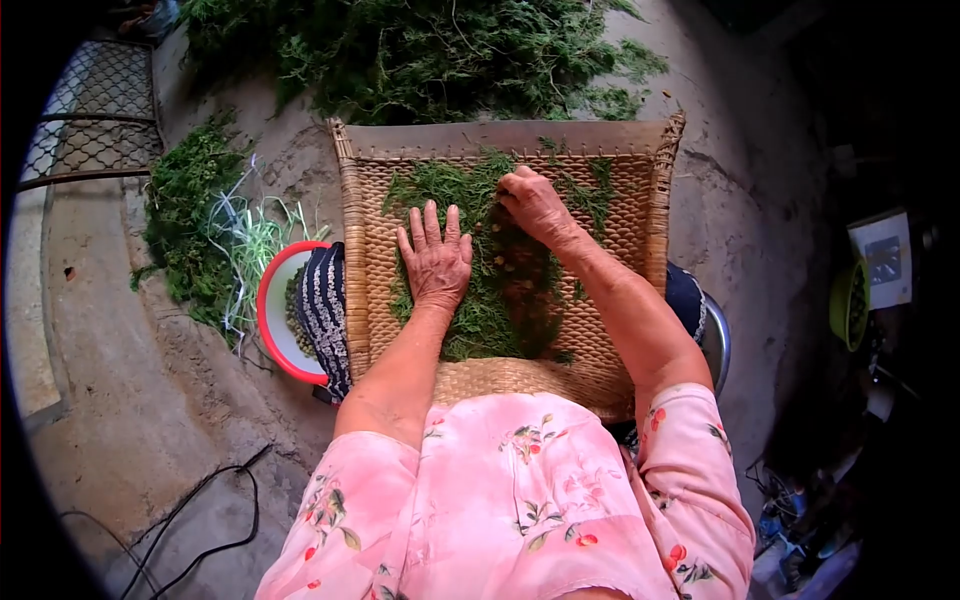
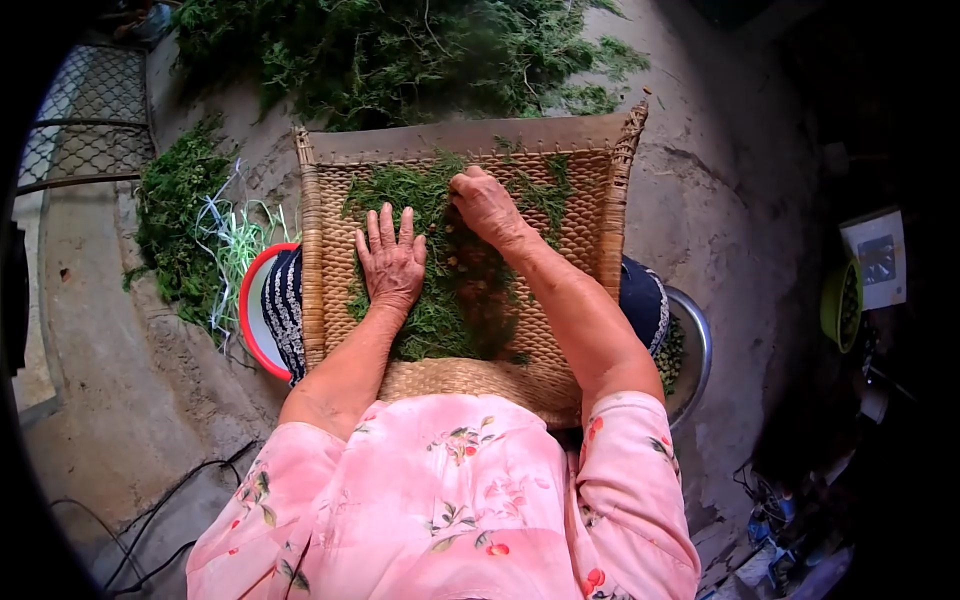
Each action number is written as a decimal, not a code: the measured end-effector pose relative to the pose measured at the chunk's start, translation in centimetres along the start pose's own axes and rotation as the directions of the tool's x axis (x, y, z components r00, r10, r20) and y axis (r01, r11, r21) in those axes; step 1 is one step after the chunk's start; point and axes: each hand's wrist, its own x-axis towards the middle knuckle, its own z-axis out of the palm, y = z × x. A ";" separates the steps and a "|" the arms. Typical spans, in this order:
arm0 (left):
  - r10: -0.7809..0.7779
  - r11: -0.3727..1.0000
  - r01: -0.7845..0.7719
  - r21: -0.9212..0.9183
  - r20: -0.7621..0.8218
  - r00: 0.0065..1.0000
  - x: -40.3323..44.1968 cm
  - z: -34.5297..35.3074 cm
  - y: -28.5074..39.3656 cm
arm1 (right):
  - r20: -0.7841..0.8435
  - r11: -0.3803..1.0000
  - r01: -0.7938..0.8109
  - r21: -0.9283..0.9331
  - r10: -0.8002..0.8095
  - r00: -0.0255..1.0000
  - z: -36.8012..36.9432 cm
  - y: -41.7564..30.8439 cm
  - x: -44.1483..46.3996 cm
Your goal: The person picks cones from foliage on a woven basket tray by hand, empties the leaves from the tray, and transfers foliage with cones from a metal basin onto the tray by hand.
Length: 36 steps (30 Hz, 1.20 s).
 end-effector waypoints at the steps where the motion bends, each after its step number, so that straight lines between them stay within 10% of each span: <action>1: 0.001 1.000 -0.001 0.000 -0.010 1.000 0.0 0.1 0.0 | -0.069 0.996 0.027 0.090 -0.021 0.997 -0.1 0.2 0.0; 3: 0.002 1.000 -0.002 -0.002 -0.021 1.000 0.0 0.2 0.0 | 0.132 0.843 -0.279 0.460 0.246 0.960 -2.6 -1.5 0.9; 4: -0.002 1.000 0.002 -0.012 -0.006 1.000 0.0 0.1 0.0 | 0.405 0.482 -0.557 0.676 0.387 0.828 -3.7 -2.3 1.3; 6: -0.003 1.000 0.003 -0.021 -0.001 1.000 0.2 -0.1 0.0 | 0.432 0.363 -0.534 0.763 0.327 0.840 -4.7 -2.2 1.3; 8: 0.000 1.000 0.000 -0.028 0.005 1.000 0.1 -0.2 0.0 | 0.455 -0.158 -0.428 0.890 0.246 0.856 -5.4 -2.4 1.0; 12: -0.004 1.000 0.004 -0.014 0.010 1.000 0.0 -0.1 0.1 | 0.422 -0.324 -0.346 0.881 0.205 0.883 -7.6 -4.0 1.1; 18: -0.006 1.000 0.006 -0.024 0.006 1.000 0.0 0.2 -0.1 | 0.450 -0.339 -0.362 0.868 0.231 0.863 -6.4 -4.1 0.8; 22: 0.011 1.000 -0.011 0.002 -0.034 0.999 0.0 0.2 0.0 | 0.378 0.516 -0.571 0.638 0.435 0.817 -4.5 -4.1 0.6; 26: -0.003 1.000 0.003 -0.007 -0.014 1.000 0.0 0.1 0.0 | 0.054 0.991 -0.061 0.116 0.055 0.997 -0.2 -2.5 -0.6; 32: -0.011 1.000 0.011 -0.020 -0.001 1.000 0.0 0.2 0.0 | 0.082 0.989 -0.126 -0.076 0.132 0.988 1.0 -2.0 -1.0; 33: -0.011 1.000 0.011 -0.024 -0.002 1.000 0.1 0.1 0.0 | 0.188 0.945 -0.250 0.210 0.212 0.959 -0.4 -2.1 -0.4; 36: -0.015 1.000 0.015 -0.026 0.003 1.000 0.1 0.0 0.0 | 0.504 0.176 -0.566 0.806 0.297 0.811 -5.0 -3.3 1.0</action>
